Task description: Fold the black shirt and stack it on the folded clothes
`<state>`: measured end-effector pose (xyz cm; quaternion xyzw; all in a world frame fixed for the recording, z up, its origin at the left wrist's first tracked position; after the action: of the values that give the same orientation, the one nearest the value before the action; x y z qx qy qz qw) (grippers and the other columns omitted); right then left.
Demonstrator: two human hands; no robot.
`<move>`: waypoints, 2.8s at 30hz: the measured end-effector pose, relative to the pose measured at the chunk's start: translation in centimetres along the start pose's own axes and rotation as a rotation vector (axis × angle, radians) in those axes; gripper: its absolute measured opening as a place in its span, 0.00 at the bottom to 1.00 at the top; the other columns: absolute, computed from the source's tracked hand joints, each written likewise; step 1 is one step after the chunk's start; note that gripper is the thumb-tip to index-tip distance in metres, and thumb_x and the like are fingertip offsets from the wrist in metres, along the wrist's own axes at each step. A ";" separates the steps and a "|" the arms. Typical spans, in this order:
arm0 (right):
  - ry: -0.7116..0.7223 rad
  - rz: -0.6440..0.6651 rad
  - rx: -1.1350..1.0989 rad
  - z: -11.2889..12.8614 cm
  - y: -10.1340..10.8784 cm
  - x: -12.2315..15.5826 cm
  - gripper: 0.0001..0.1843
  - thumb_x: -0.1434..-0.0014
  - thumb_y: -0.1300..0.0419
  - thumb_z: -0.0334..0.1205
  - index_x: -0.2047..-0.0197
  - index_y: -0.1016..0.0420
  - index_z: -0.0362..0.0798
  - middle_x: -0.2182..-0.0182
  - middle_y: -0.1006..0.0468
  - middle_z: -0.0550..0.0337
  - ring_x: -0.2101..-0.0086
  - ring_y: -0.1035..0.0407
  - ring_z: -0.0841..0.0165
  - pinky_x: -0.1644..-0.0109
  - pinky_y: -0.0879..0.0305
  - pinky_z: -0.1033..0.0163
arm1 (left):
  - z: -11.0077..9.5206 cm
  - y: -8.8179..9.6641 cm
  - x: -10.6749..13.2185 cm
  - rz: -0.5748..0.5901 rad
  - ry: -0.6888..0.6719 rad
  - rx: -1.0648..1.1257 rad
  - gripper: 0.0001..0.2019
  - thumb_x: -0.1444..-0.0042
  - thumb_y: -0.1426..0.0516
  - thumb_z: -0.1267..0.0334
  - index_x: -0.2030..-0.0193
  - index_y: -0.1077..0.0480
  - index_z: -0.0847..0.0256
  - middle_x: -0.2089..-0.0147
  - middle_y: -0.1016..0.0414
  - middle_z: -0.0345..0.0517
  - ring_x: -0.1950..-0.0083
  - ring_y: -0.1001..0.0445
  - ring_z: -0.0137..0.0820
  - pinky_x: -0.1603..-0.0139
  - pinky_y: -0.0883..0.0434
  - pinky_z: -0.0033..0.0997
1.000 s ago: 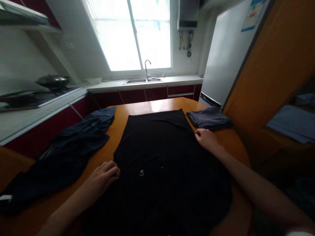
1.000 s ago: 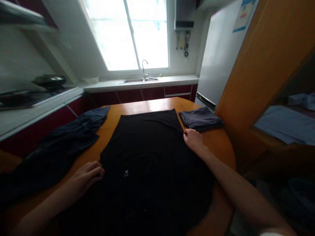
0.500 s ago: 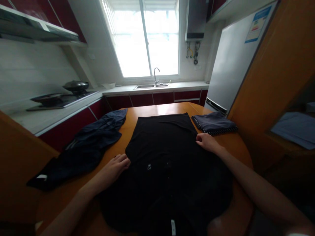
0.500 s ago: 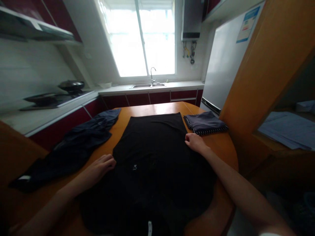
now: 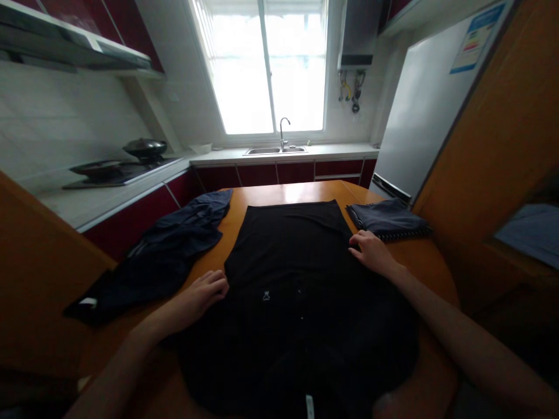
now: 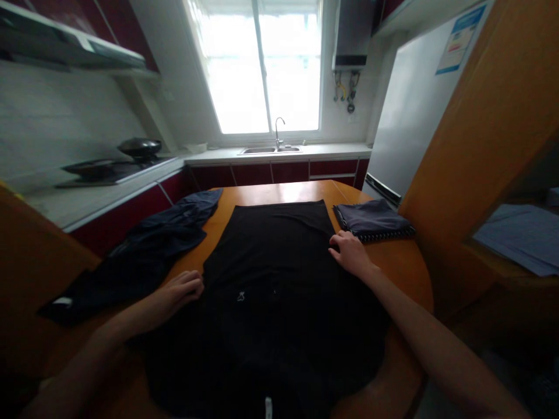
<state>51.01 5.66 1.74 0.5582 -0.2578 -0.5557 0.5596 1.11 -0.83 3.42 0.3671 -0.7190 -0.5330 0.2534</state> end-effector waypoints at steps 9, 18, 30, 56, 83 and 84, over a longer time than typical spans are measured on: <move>0.284 0.248 -0.186 4.7 -2.5 1.7 0.06 0.36 0.40 0.43 0.62 0.26 0.51 0.62 0.25 0.58 0.61 0.30 0.64 0.57 0.35 0.61 | -1.2 -1.2 -1.2 -0.128 0.036 -0.073 0.09 0.32 0.48 0.60 0.53 0.27 0.54 0.50 0.27 0.46 0.48 0.30 0.37 0.42 0.35 0.39; 0.269 0.311 -0.224 4.0 -3.3 1.5 0.08 0.35 0.45 0.39 0.66 0.30 0.51 0.63 0.25 0.56 0.63 0.30 0.63 0.58 0.35 0.60 | 3.2 -0.7 0.8 -0.309 0.476 -0.097 0.17 0.35 0.48 0.54 0.46 0.28 0.60 0.50 0.27 0.54 0.49 0.30 0.42 0.45 0.34 0.42; 0.303 0.313 -0.252 3.0 -4.3 1.6 0.10 0.35 0.47 0.45 0.67 0.31 0.52 0.65 0.25 0.56 0.65 0.30 0.63 0.60 0.35 0.59 | 0.4 1.7 1.8 -0.321 0.567 0.476 0.23 0.44 0.43 0.43 0.53 0.31 0.62 0.55 0.24 0.49 0.55 0.25 0.42 0.54 0.28 0.37; 0.685 0.643 -0.236 11.6 2.8 13.1 0.06 0.39 0.45 0.30 0.63 0.28 0.48 0.65 0.23 0.57 0.63 0.29 0.64 0.56 0.38 0.59 | -8.9 -2.2 8.1 0.370 0.104 0.164 0.08 0.38 0.44 0.68 0.59 0.26 0.49 0.52 0.26 0.41 0.47 0.30 0.35 0.31 0.46 0.41; -0.270 0.263 0.026 -5.1 -2.9 -24.0 0.14 0.43 0.36 0.28 0.53 0.20 0.36 0.55 0.19 0.41 0.54 0.24 0.59 0.50 0.31 0.63 | 16.9 6.1 -21.6 -0.215 0.484 -0.116 0.23 0.49 0.39 0.47 0.52 0.24 0.62 0.52 0.20 0.53 0.52 0.22 0.40 0.50 0.29 0.31; -0.289 0.274 0.039 -5.5 -3.8 -24.9 0.15 0.44 0.35 0.28 0.52 0.20 0.36 0.53 0.19 0.39 0.53 0.24 0.57 0.49 0.31 0.61 | 18.0 5.9 -22.7 -0.217 0.507 -0.134 0.24 0.49 0.38 0.49 0.50 0.24 0.62 0.50 0.21 0.53 0.49 0.23 0.41 0.47 0.30 0.31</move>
<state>48.54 31.12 5.18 0.4431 -0.4198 -0.5437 0.5760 -0.31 28.68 4.15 0.5460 -0.5523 -0.4945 0.3901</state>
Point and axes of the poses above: each hand's wrist, its own x-axis away from the middle knuckle, its own y-axis out of the back of the hand, z = x × y, the point moved 1 cm from there along -x, towards the middle knuckle
